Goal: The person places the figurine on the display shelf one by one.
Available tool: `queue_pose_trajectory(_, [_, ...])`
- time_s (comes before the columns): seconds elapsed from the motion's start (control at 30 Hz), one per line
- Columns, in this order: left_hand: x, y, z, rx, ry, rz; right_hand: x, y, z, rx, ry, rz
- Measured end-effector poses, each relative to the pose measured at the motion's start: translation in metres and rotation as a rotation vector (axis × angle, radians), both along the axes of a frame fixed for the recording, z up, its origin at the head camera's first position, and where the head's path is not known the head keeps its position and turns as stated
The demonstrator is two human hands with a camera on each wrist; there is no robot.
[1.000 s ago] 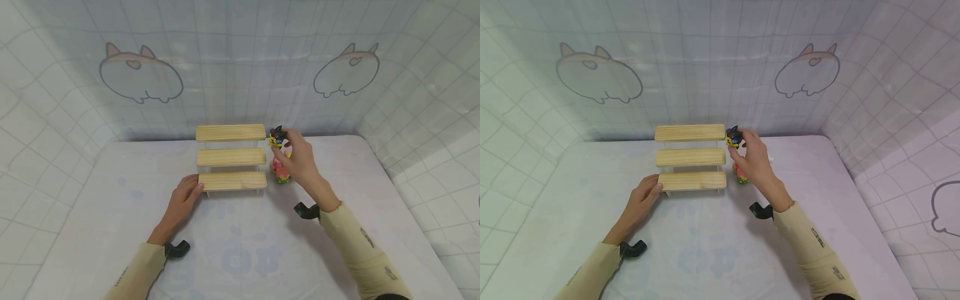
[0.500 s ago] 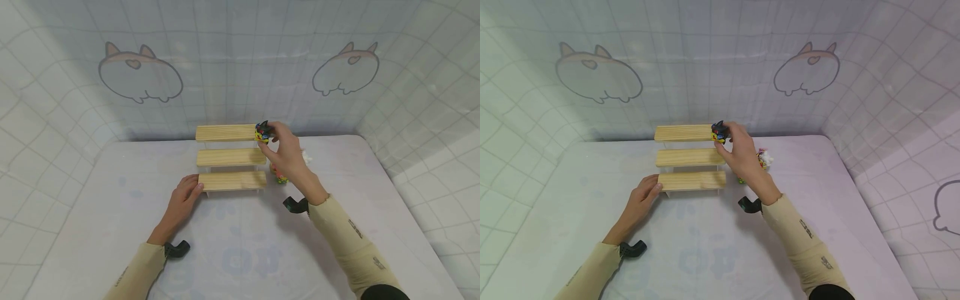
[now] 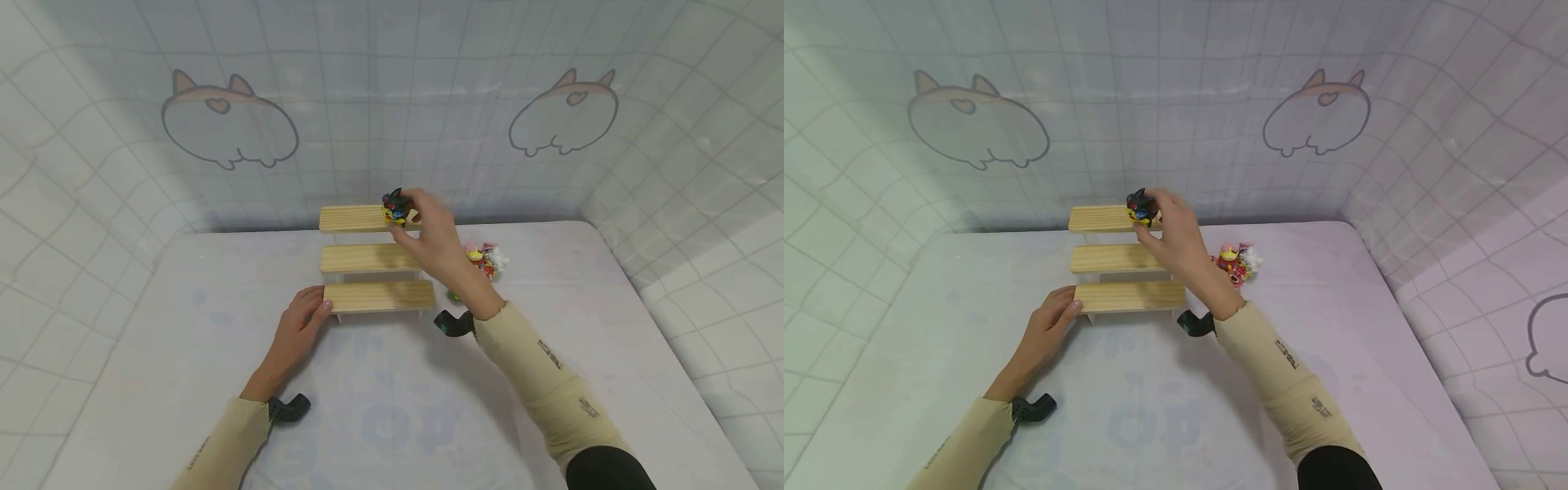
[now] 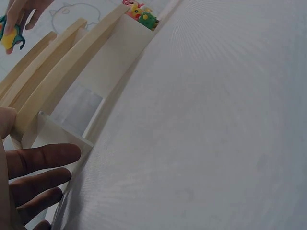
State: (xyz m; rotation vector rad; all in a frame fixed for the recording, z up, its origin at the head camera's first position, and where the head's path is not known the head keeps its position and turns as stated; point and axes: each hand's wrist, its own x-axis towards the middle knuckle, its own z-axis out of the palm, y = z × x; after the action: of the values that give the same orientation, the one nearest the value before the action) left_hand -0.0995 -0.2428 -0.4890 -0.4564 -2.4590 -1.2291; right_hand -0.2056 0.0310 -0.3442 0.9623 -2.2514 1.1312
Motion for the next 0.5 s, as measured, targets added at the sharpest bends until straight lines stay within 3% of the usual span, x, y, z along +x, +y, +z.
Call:
queue_pose_trajectory(0.33, [0.001,0.002,0.002,0.002,0.005,-0.003,-0.006,-0.022,-0.004,0.025,0.030,0.015])
queue_pose_trajectory(0.5, [0.002,0.001,0.001,0.000,0.008,0.003,-0.008,-0.032,-0.004,0.020,-0.018,0.061])
